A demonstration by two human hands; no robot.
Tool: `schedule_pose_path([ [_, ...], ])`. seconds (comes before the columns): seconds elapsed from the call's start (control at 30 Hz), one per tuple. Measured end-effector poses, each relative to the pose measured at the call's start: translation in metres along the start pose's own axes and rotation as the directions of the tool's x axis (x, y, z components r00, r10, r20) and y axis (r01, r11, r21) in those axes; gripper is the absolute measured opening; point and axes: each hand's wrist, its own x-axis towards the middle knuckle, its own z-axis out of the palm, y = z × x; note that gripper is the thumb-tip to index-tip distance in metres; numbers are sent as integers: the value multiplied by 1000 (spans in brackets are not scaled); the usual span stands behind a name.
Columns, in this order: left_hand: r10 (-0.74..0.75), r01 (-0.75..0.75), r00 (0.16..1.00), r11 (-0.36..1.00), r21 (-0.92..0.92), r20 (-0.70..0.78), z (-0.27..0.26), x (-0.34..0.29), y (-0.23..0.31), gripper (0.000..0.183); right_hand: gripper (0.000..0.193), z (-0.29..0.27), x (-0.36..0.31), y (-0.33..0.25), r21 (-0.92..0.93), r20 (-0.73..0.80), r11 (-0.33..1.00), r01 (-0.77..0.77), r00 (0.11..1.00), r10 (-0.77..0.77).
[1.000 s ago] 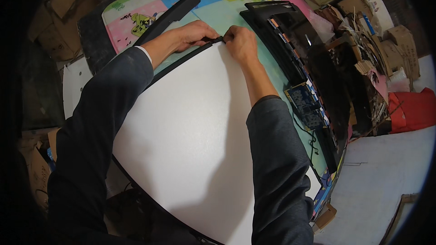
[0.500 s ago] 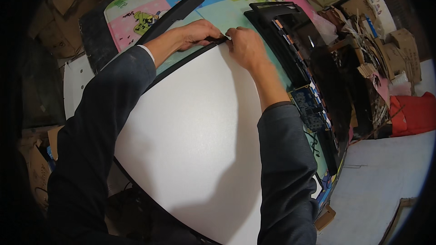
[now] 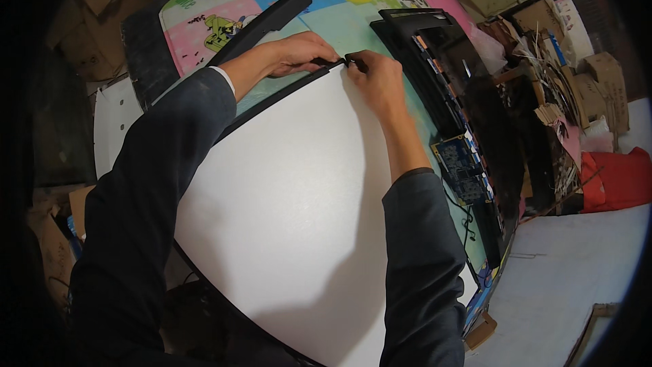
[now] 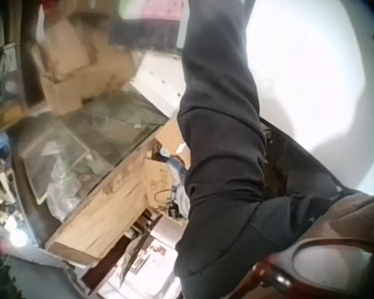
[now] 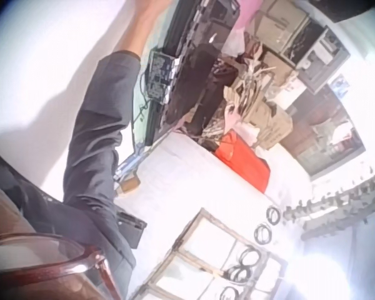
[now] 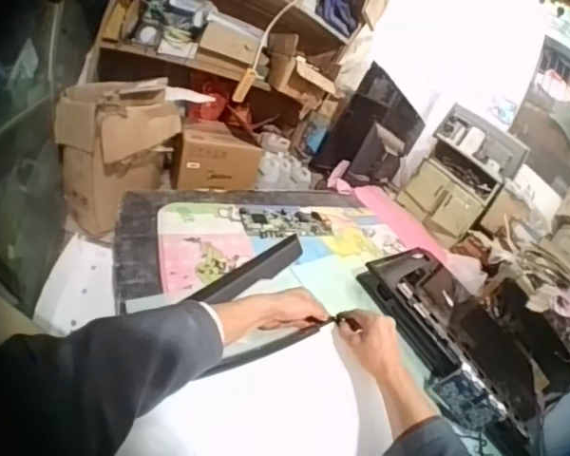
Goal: The person attaches a black plastic bezel to the edges of a white monitor panel, pressing it into place along the top, sides, and bottom. The person works on the floor in a cluttered room with cardboard boxes and electronic parts nearby.
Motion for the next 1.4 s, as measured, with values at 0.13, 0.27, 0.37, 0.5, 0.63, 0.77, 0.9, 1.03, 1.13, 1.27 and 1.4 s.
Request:
schedule_pose_path([
  [0.13,-15,15,1000,1000,0,-22,6,-2,4,16,24,6,-7,8,107,-96,988,-109,988,119],
  [0.27,-6,5,999,1000,-10,-36,7,-7,7,15,22,12,-12,10,250,-130,950,-184,966,221],
  [0.37,-14,13,999,999,-34,-40,11,-8,10,16,21,12,-14,11,313,-139,925,-214,953,268],
  [0.5,-21,20,999,1000,-21,-49,7,-7,9,19,21,14,-14,8,343,-161,916,-210,947,278],
  [0.63,-49,49,997,999,-1,-66,11,-3,11,20,20,11,-15,7,322,-167,917,-237,939,301],
  [0.77,-43,47,995,998,40,-95,12,-3,10,21,19,14,-14,10,341,-156,912,-230,942,296],
  [0.9,-46,49,995,998,27,-93,9,2,6,21,19,10,-13,12,291,-132,928,-231,952,278],
  [1.03,-59,60,995,998,10,-81,10,0,8,21,17,8,-9,13,246,-119,941,-233,956,268],
  [1.13,-75,78,992,996,31,-100,10,-1,10,21,15,5,-6,8,184,-114,956,-227,961,250],
  [1.27,-82,83,993,996,11,-88,6,1,8,19,15,3,-6,-1,144,-96,968,-204,971,218],
  [1.4,-88,87,994,996,-17,-69,7,0,8,17,15,2,-7,-2,96,-98,978,-186,976,195],
])
